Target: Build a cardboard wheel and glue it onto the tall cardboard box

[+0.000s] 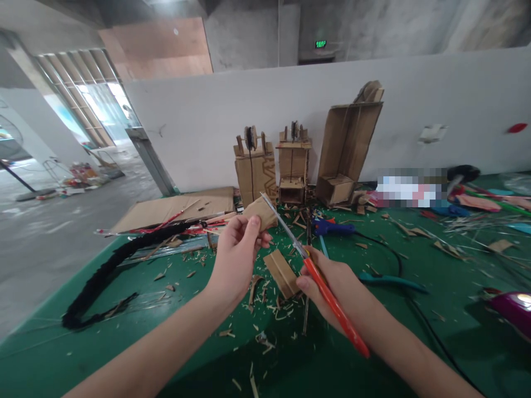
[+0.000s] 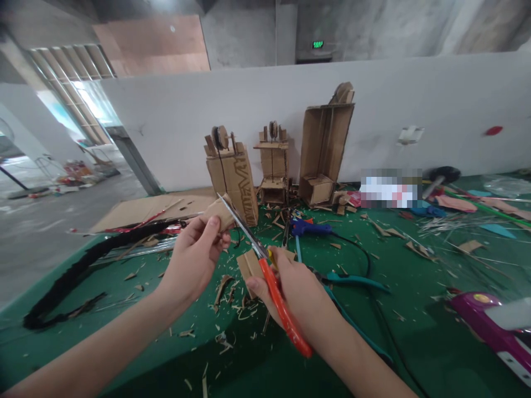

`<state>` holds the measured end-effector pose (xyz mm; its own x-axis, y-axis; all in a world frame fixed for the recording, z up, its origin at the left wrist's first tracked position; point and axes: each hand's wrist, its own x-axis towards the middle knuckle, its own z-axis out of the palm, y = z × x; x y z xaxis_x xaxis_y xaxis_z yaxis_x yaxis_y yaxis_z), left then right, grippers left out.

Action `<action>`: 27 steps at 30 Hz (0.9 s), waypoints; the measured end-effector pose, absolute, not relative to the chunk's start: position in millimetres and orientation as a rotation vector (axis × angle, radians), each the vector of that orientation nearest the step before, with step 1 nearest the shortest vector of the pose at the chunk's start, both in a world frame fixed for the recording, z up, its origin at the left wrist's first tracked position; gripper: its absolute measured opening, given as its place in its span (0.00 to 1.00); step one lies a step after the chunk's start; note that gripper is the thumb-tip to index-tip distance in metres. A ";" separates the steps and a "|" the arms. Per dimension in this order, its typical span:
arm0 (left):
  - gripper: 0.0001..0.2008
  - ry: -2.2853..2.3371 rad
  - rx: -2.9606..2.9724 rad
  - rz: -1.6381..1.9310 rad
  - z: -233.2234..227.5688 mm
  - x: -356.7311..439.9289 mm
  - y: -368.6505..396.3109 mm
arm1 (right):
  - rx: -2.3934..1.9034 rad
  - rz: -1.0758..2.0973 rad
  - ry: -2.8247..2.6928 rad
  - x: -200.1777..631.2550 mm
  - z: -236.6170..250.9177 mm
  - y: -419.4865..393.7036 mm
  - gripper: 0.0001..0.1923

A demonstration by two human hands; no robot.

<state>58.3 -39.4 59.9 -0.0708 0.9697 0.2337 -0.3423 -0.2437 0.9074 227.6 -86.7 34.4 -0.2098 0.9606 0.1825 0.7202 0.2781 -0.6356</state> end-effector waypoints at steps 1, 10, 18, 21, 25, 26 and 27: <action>0.08 0.840 1.111 1.565 59.7 58.3 -39.8 | -1.518 0.555 -2.016 227.3 34.9 -86.9 0.24; 0.08 0.890 1.211 1.565 62.2 56.4 -42.1 | -1.605 0.478 -2.040 224.2 34.7 -88.0 0.22; 0.09 0.902 1.330 1.511 63.2 54.6 -42.4 | -1.487 0.582 -2.038 226.5 40.5 -91.1 0.24; 0.10 0.893 1.332 1.502 67.0 58.6 -41.6 | -1.613 0.482 -2.044 225.9 40.4 -88.5 0.19; 0.10 0.865 1.327 1.519 70.7 68.1 -38.6 | -1.736 0.339 -1.973 226.6 38.6 -84.9 0.18; 0.10 0.849 1.318 1.515 70.6 70.1 -37.9 | -1.736 0.312 -1.948 227.3 37.9 -84.0 0.18; 0.09 0.831 1.311 1.506 70.1 71.3 -37.2 | -1.727 0.294 -1.927 228.0 37.2 -83.1 0.18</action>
